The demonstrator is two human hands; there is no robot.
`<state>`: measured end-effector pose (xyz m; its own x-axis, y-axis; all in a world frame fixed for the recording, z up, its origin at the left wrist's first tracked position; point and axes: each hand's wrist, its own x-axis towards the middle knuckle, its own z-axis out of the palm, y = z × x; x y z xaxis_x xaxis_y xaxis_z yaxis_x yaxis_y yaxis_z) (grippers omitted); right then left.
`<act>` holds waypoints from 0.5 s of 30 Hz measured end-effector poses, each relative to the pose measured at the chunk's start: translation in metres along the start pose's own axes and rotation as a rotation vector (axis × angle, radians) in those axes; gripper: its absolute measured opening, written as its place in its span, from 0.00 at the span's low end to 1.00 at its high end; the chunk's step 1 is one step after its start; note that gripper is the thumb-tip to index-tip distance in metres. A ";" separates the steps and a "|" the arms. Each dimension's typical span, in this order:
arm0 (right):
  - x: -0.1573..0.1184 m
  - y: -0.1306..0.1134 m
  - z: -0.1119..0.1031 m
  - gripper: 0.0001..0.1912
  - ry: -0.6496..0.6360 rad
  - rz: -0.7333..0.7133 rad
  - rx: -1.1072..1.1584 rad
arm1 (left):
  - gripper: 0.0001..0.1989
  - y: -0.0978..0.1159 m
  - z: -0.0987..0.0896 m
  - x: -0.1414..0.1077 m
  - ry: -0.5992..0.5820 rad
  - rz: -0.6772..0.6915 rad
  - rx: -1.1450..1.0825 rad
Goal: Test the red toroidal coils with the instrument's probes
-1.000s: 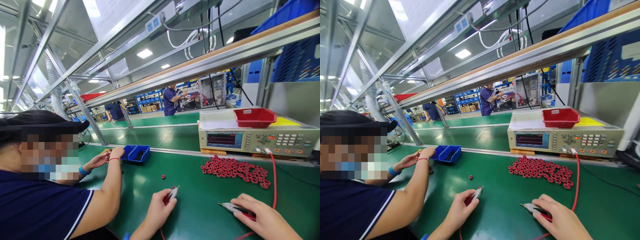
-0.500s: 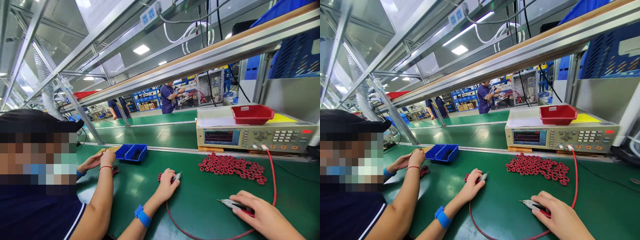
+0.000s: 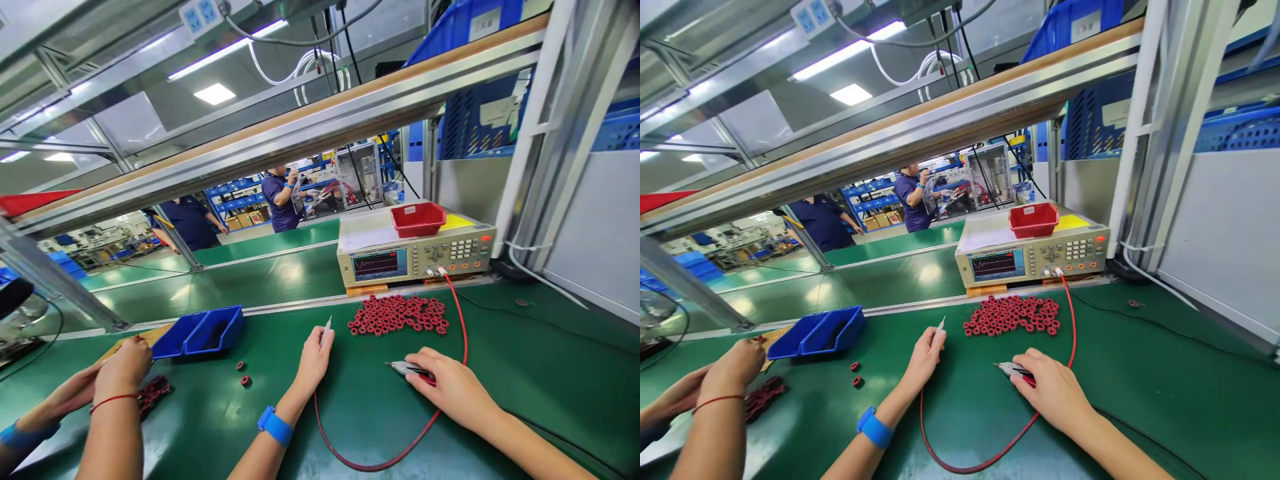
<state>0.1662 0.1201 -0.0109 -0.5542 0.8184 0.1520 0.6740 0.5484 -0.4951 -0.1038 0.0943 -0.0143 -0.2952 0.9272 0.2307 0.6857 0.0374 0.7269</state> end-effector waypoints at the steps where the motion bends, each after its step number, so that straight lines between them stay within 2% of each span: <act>1: 0.001 0.001 0.000 0.13 0.017 0.029 -0.023 | 0.12 0.004 0.007 0.006 -0.002 0.009 0.015; 5: 0.005 0.006 -0.002 0.16 0.072 0.110 -0.147 | 0.09 0.018 0.032 0.023 -0.019 0.014 0.071; 8: 0.005 0.011 -0.004 0.16 0.073 0.123 -0.220 | 0.09 0.025 0.042 0.028 -0.020 -0.003 0.092; 11: 0.004 0.021 0.001 0.16 0.070 0.121 -0.239 | 0.09 0.031 0.043 0.018 -0.036 -0.013 0.100; 15: 0.005 0.040 0.018 0.19 0.117 0.081 -0.210 | 0.13 0.039 0.040 -0.013 -0.088 -0.007 0.116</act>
<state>0.1817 0.1433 -0.0452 -0.4426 0.8685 0.2233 0.8072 0.4943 -0.3226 -0.0470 0.0984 -0.0146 -0.2445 0.9555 0.1648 0.7579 0.0823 0.6472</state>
